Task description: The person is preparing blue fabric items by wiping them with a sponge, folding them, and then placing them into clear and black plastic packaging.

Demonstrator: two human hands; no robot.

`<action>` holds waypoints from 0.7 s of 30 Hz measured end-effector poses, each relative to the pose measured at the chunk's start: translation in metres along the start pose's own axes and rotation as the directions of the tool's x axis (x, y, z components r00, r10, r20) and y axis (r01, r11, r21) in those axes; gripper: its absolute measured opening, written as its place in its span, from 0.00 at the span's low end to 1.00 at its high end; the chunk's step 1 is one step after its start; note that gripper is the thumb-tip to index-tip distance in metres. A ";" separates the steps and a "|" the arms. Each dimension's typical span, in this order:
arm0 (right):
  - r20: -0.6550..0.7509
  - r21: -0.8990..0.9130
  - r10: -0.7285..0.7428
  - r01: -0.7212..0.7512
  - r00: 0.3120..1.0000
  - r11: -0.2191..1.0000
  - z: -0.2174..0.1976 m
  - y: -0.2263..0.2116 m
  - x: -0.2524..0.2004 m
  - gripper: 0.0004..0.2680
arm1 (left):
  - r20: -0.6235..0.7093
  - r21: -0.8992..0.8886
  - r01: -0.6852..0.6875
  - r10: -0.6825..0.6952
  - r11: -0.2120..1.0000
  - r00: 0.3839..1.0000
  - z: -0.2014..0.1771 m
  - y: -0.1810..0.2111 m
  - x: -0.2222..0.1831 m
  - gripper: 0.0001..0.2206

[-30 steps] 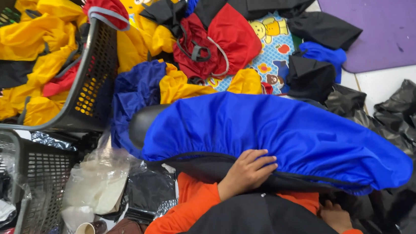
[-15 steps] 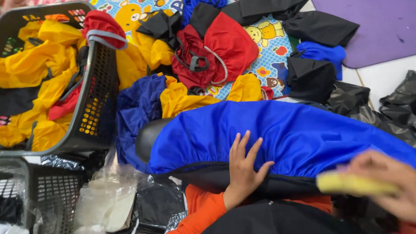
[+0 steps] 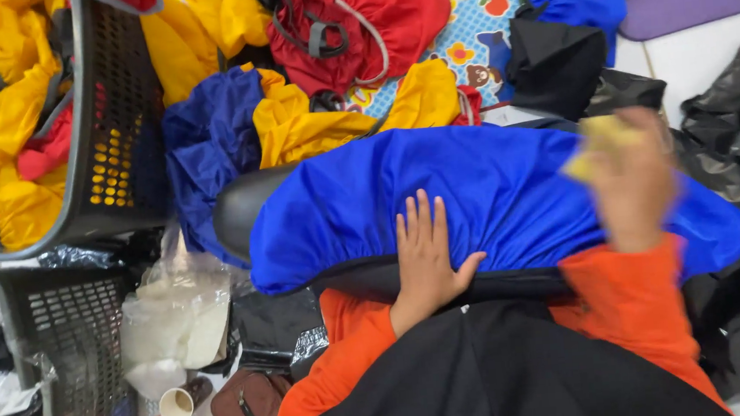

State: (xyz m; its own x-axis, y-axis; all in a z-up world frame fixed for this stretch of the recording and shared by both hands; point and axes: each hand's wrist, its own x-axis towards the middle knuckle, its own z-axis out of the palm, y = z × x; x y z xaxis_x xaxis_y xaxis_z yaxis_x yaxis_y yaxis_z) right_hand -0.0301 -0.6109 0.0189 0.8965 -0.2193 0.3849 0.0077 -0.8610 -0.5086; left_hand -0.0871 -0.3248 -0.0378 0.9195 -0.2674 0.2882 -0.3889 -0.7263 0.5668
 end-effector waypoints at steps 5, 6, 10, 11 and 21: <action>-0.011 0.221 -0.014 0.016 1.000 0.975 -0.072 -0.042 -0.022 0.33 | -0.011 -0.018 0.023 -0.023 1.000 1.000 0.006 0.002 -0.005 0.48; 0.057 0.394 -0.042 0.016 0.998 0.919 -0.071 -0.062 -0.026 0.34 | -0.027 -0.009 0.014 -0.014 1.000 1.000 0.006 0.003 -0.004 0.48; 0.605 0.332 -0.265 0.065 0.751 0.941 0.014 -0.093 -0.032 0.29 | -0.031 0.049 0.019 -0.017 0.999 0.999 0.013 0.003 -0.007 0.53; 0.617 0.158 -0.234 0.173 0.752 0.972 0.033 -0.081 -0.029 0.24 | -0.054 0.057 0.024 -0.021 0.998 0.998 0.014 0.002 -0.009 0.51; 0.249 0.263 -0.477 0.416 0.843 0.871 -0.014 -0.151 0.015 0.20 | -0.490 0.226 0.132 -0.005 0.965 0.872 -0.028 -0.031 -0.016 0.45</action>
